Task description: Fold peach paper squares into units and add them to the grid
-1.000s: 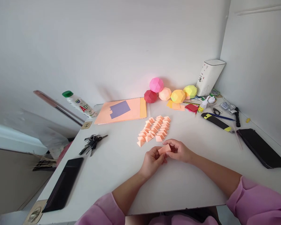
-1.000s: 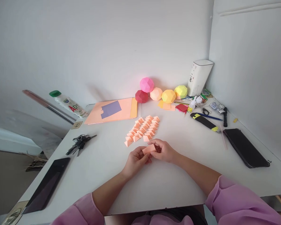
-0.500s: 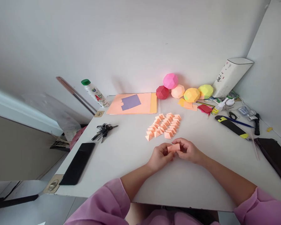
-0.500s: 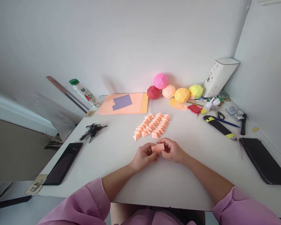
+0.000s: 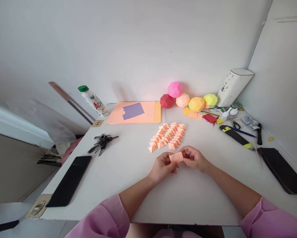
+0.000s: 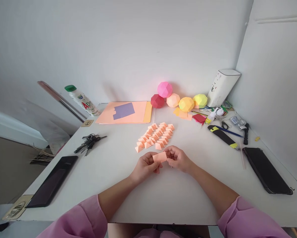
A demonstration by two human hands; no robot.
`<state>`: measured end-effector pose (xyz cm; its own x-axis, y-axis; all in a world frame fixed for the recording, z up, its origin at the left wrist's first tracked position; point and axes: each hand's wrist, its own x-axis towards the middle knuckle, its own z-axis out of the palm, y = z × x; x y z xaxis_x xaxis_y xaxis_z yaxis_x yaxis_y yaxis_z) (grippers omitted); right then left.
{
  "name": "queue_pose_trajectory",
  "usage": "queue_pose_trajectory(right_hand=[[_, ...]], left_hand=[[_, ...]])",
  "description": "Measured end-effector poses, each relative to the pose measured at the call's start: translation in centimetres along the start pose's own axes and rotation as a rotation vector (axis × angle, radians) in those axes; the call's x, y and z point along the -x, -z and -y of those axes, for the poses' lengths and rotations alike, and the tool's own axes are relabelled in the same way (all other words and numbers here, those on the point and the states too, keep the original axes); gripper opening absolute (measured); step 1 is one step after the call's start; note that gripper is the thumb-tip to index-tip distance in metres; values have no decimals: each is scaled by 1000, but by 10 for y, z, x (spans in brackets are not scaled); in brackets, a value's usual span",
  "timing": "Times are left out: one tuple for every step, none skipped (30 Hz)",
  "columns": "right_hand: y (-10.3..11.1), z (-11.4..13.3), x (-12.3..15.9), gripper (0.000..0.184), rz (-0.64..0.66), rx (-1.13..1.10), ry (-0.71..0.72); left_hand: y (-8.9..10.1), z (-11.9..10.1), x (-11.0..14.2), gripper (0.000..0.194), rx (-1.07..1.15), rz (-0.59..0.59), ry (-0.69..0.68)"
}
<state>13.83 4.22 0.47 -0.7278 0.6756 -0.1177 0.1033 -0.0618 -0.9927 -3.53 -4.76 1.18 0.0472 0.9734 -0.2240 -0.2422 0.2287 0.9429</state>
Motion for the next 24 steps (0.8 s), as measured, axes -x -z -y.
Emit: queue_pose_trajectory(right_hand=[[0,-1,0,30,1,-7,7],[0,-2,0,30,1,-13,15],[0,-3,0,30,0,-19,23],[0,-3,-1,30,-5,-24,29],[-1,-4,-1,30,-8,-25,28],[-1,-4,-1,30,-14,-25,23],[-1,-4,-1,30,-21,-24,15],[-1,-4,0,30,-23,-23,7],[-1,-3,0,31,-26,-21,5],[-2,-1,1,31,-16,-13,5],[-2,0,2,30,3,-2,10],[-3,2,2,28,26,13,15],[-4,4,3,25,63,31,13],[-5,5,4,24,75,34,13],[-6,6,4,24,75,33,7],[-8,7,5,24,70,31,-1],[-9,8,5,25,53,28,-7],[-9,8,5,25,36,29,-14],[-10,8,5,26,22,32,-19],[-10,7,5,26,8,36,-23],[-11,7,5,26,-6,41,-26],[-11,7,5,27,-15,46,-32],[-11,6,5,27,-21,49,-39],[-11,6,5,27,-26,51,-46]], left_hand=[[0,1,0,28,-2,3,2],[0,1,-1,29,0,-1,-4],[0,1,-1,31,-1,-3,-7],[0,2,-1,32,-4,-5,-12],[-1,1,-1,33,-9,-7,-13],[-1,1,-1,34,-15,-8,-9],[-1,0,-2,34,-22,-9,-3],[-2,-1,-1,35,-28,-9,7],[-2,-2,-1,35,-33,-6,12],[-2,-3,-1,35,-36,-2,14],[-2,-4,-1,36,-39,5,15],[-2,-4,-1,36,-41,15,13],[-2,-4,0,36,-44,26,11],[-2,-4,0,36,-49,36,12],[-1,-4,0,36,-58,45,13],[-1,-3,0,36,-69,52,11],[-1,-2,1,35,-80,57,7],[-1,-1,1,35,-92,60,3],[0,0,1,34,-103,63,-2],[0,0,1,34,-112,66,-5],[0,1,1,33,-116,70,-5],[0,1,1,33,-119,75,-2],[0,0,1,32,-119,79,0],[0,0,2,32,-117,84,3]])
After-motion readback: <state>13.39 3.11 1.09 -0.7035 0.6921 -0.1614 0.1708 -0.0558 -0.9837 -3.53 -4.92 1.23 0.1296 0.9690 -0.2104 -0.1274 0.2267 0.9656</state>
